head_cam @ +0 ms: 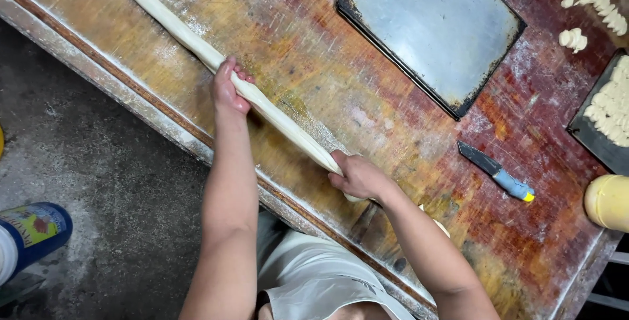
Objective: Arranging small dough pieces on a baking tray and preparing a long rope of dough on a work table.
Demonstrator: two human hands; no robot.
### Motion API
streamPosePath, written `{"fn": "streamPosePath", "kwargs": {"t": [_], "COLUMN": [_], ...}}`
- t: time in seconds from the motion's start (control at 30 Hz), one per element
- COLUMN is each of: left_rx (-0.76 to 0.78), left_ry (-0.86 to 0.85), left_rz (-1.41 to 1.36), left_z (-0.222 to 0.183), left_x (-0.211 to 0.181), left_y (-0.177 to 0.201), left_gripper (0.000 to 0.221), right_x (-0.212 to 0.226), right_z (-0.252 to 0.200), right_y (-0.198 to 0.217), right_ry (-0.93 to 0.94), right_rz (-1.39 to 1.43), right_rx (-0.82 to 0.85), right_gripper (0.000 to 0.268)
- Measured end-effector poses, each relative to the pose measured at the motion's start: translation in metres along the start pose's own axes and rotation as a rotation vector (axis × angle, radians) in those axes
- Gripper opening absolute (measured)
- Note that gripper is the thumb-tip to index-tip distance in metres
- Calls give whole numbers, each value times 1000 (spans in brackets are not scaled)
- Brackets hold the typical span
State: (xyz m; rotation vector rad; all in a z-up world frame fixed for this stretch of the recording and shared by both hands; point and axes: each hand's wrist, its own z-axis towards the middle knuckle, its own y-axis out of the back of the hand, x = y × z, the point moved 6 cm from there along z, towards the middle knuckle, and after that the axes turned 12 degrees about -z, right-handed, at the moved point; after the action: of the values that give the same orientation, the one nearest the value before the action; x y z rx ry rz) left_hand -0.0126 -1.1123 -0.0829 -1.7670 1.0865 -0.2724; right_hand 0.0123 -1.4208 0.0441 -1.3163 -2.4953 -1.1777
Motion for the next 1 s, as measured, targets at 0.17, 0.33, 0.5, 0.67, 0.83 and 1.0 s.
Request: {"fn": "streamPosePath", "kwargs": {"t": [0.17,0.33,0.5,0.67,0.83,1.0], "left_rx": [-121,59,276,231,234,220], "left_ry": [-99,116,303,195,282,394], "left_rz": [59,2,-33,22,-97,-92], "left_z": [41,-59,-127,-106,-113,-152], "left_x": [2,63,144,116,151,197], "left_y": [14,-14,11,6,33,46], "left_gripper": [13,31,45,17,27,45], "right_x": [-3,-4,2,-40,-53,-61], "right_z": [-1,12,39,40,25,13], "right_y": [-3,16,20,-16,-22,-17], "right_ry": [26,62,104,-46,39,184], "right_rz": [5,85,175,132,176,336], "right_rx": [-50,-137,-199,-79,-67,-157], "right_gripper": [31,29,37,94,77,64]}}
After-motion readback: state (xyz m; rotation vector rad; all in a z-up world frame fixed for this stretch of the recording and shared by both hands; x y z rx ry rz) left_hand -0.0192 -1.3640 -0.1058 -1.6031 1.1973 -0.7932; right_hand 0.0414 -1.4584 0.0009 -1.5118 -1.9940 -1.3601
